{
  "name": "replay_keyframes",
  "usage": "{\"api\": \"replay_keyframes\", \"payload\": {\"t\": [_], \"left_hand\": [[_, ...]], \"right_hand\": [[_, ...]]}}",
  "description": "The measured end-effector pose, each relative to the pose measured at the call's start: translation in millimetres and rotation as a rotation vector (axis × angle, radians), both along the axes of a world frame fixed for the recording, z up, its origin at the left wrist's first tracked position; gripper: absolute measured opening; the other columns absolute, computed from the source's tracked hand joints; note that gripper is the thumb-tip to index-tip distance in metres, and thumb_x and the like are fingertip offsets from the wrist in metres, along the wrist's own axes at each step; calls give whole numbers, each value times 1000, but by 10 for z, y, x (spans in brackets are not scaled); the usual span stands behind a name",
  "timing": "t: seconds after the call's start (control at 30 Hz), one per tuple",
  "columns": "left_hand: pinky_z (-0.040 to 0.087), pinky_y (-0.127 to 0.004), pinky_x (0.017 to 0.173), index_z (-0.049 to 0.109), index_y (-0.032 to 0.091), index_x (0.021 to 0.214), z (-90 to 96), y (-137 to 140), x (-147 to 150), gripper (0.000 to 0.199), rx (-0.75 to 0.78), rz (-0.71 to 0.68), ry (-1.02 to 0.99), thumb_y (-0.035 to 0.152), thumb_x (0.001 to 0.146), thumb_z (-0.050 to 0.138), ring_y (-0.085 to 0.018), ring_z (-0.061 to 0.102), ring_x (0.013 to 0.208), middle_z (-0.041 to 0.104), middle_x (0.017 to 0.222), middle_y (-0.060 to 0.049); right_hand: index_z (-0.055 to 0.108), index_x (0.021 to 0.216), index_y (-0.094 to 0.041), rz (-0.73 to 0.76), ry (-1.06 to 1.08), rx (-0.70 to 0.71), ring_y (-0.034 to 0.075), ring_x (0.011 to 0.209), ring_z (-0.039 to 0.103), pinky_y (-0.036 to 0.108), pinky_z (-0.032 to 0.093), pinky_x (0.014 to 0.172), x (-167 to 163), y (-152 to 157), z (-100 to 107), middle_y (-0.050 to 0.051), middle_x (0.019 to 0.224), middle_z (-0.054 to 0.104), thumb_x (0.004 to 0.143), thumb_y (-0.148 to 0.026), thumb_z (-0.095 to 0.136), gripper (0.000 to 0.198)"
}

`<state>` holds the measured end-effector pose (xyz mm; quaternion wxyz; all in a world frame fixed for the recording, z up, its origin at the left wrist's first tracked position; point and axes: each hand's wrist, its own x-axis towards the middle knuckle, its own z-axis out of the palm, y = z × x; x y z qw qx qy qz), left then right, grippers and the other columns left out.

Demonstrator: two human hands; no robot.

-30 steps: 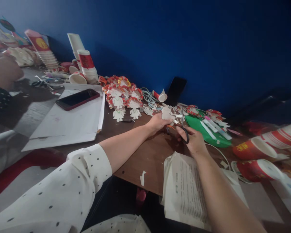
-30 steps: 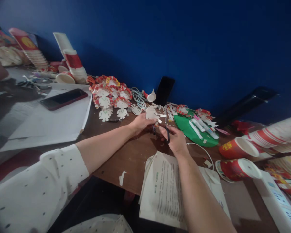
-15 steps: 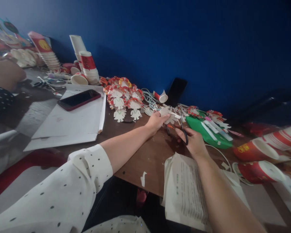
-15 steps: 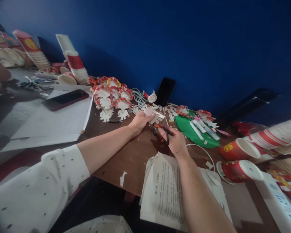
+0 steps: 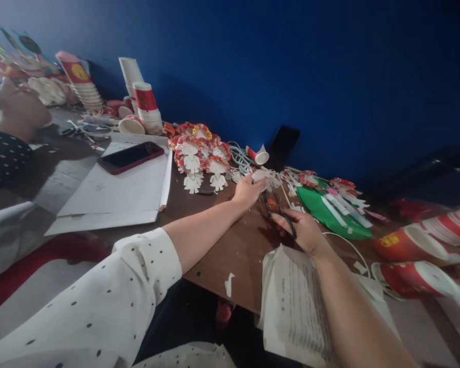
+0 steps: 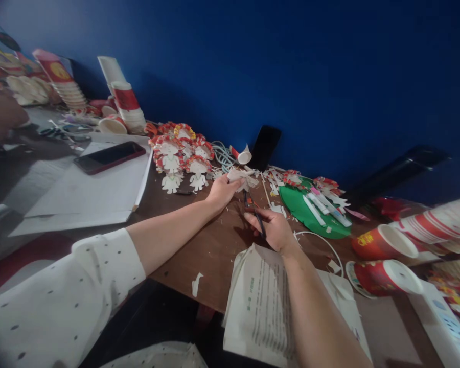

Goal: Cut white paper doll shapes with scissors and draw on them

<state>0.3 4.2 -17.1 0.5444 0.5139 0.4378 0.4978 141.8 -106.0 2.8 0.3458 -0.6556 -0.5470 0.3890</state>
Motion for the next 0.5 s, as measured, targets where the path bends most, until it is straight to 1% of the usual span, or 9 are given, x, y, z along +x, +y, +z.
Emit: {"api": "replay_keyframes", "payload": {"t": [0.1, 0.23, 0.37, 0.5], "left_hand": [[46, -28, 81, 69, 16, 95, -13, 6, -5, 26, 43, -23, 11, 35, 77, 66, -17, 64, 83, 71, 87, -4], [46, -28, 82, 70, 16, 96, -4, -1, -15, 27, 78, -15, 52, 36, 77, 66, -18, 65, 86, 72, 89, -4], [47, -28, 82, 70, 16, 97, 44, -31, -32, 28, 93, -18, 90, 37, 79, 64, -18, 65, 86, 73, 90, -5], [47, -28, 80, 70, 15, 91, 80, -68, -34, 26, 79, -44, 124, 36, 77, 64, -18, 65, 84, 72, 86, -5]], "right_hand": [[74, 99, -12, -6, -22, 1, 12, 49, 53, 25, 40, 48, -1, 5, 5, 1, 61, 62, 67, -61, 74, 58], [75, 100, -13, -15, -44, 23, 12, 50, 53, 26, 41, 50, 8, 15, -9, 1, 62, 63, 69, -61, 73, 57], [75, 106, -14, -24, -42, 40, 13, 51, 55, 26, 42, 51, 34, 33, -56, 2, 63, 64, 72, -59, 71, 57], [74, 111, -14, -35, -27, 61, 14, 52, 54, 26, 42, 50, 22, 26, -35, 2, 63, 64, 71, -60, 71, 61]]}}
